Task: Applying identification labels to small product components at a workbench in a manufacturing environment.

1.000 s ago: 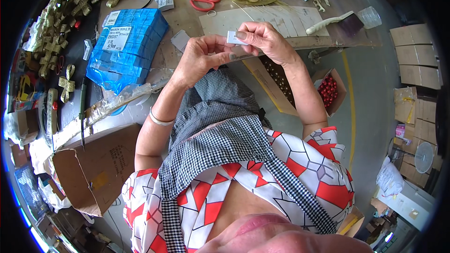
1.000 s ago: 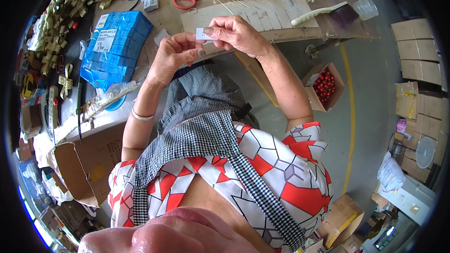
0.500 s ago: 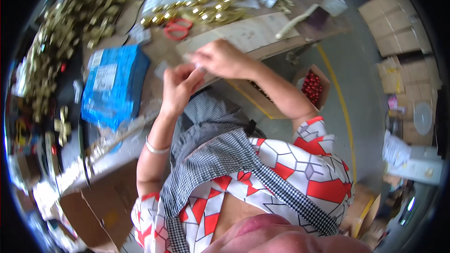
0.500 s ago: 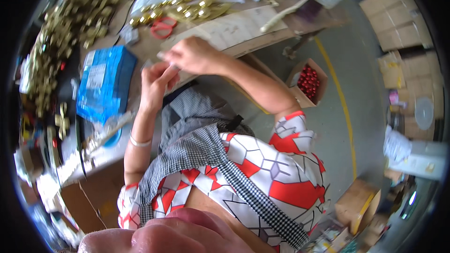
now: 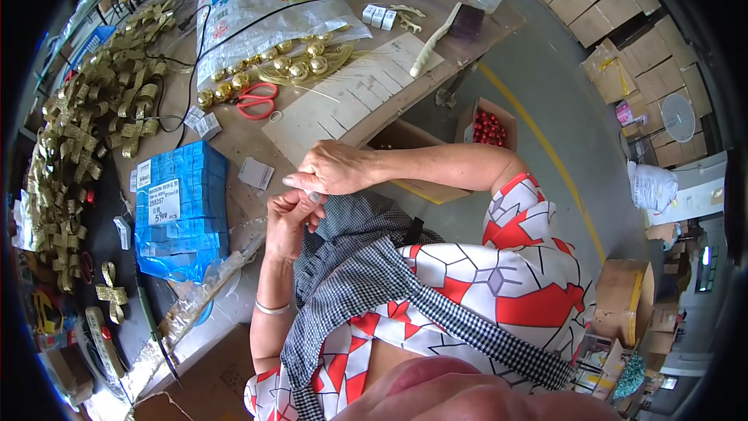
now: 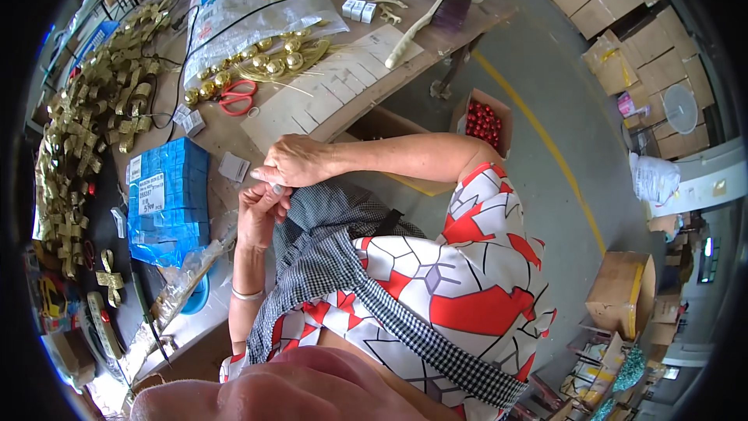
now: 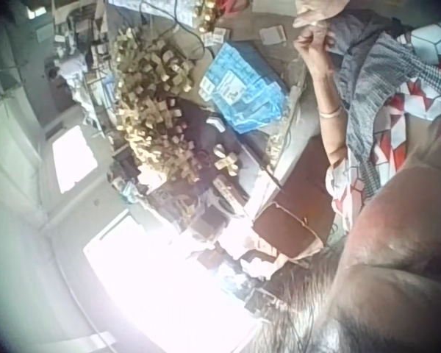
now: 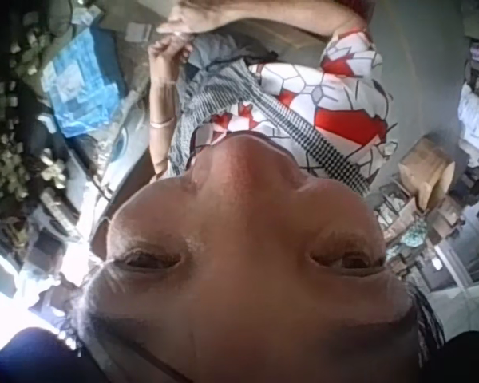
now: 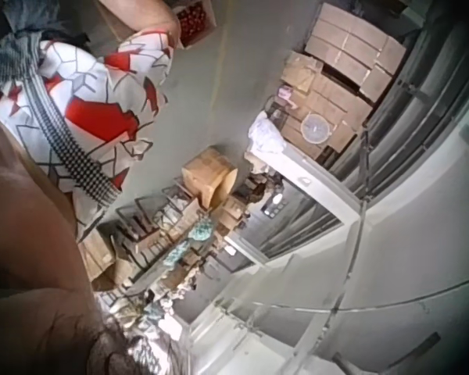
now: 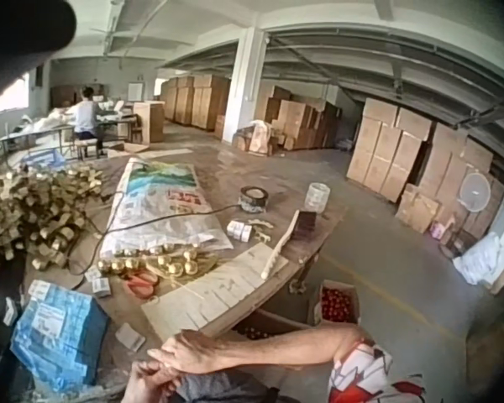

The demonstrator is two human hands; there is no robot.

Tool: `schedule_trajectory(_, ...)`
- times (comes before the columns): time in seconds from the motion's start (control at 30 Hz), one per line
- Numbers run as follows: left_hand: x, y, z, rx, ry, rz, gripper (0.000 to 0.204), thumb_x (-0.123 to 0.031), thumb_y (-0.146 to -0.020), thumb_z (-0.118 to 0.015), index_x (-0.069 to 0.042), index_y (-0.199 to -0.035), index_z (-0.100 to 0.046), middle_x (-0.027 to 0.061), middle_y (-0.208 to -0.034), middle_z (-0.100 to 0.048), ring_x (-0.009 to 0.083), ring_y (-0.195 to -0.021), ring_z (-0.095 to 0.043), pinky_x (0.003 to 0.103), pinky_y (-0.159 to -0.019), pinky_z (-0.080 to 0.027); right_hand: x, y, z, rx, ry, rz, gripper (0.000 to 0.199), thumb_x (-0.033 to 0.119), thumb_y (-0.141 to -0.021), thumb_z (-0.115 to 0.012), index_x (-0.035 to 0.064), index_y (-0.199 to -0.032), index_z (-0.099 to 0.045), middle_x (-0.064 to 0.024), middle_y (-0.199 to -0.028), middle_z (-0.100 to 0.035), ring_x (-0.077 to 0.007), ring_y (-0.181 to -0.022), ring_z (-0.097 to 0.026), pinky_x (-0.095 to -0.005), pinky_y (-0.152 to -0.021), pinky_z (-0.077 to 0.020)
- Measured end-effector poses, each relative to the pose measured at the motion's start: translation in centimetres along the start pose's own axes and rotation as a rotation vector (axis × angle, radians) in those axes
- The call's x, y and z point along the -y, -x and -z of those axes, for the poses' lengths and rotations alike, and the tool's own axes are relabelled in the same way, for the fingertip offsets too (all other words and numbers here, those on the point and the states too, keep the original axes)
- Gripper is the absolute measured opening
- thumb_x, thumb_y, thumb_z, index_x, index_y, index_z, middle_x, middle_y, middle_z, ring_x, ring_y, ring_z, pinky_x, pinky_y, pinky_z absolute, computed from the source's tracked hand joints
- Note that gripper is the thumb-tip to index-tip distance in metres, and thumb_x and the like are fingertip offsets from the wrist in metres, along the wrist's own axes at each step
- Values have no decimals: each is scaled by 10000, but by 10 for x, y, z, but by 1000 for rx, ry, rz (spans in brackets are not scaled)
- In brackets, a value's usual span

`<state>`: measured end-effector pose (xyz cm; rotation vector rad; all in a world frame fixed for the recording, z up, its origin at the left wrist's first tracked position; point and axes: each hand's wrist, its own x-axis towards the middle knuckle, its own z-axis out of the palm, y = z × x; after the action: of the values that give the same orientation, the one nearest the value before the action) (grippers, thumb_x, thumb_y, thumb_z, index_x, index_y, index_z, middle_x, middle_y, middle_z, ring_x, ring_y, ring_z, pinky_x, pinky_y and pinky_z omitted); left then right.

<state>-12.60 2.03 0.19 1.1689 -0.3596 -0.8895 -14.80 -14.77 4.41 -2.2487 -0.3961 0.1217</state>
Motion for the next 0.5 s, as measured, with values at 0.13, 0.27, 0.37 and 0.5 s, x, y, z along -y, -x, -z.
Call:
schedule_trajectory(0.13,4,3,-11,-18,-196,-79,190,-129,-815,-590,0,-687,-645,19,-542,-573,45,-435,-448,183,-403,-332,3,3,15,244,50,-5,556,387,-905,-391,-23,-578,-575,-123,-490,-548,-231,-446,-534,-349,-501,-429)
schedule_trajectory(0.27,14,7,-22,-13,12,-74,185,-142,-815,-590,12,-729,-646,35,-573,-584,57,-461,-467,185,-419,-343,9,11,9,118,-121,-43,575,373,-909,-403,-37,-536,-559,-125,-440,-515,-204,-395,-511,-332,-452,-417)
schedule_trajectory(0.37,32,5,-23,11,266,-52,198,-165,-815,-595,26,-797,-639,56,-608,-596,75,-489,-497,188,-444,-372,2,18,3,13,-105,-96,518,303,-878,-470,-71,-522,-509,-188,-428,-455,-290,-381,-508,-375,-426,-393)
schedule_trajectory(0.5,40,2,-24,54,147,49,183,-170,-827,-592,5,-806,-639,43,-625,-603,71,-493,-510,188,-439,-385,-9,27,-1,44,92,-65,553,336,-899,-422,-20,-498,-558,-128,-426,-520,-263,-407,-546,-346,-458,-441)
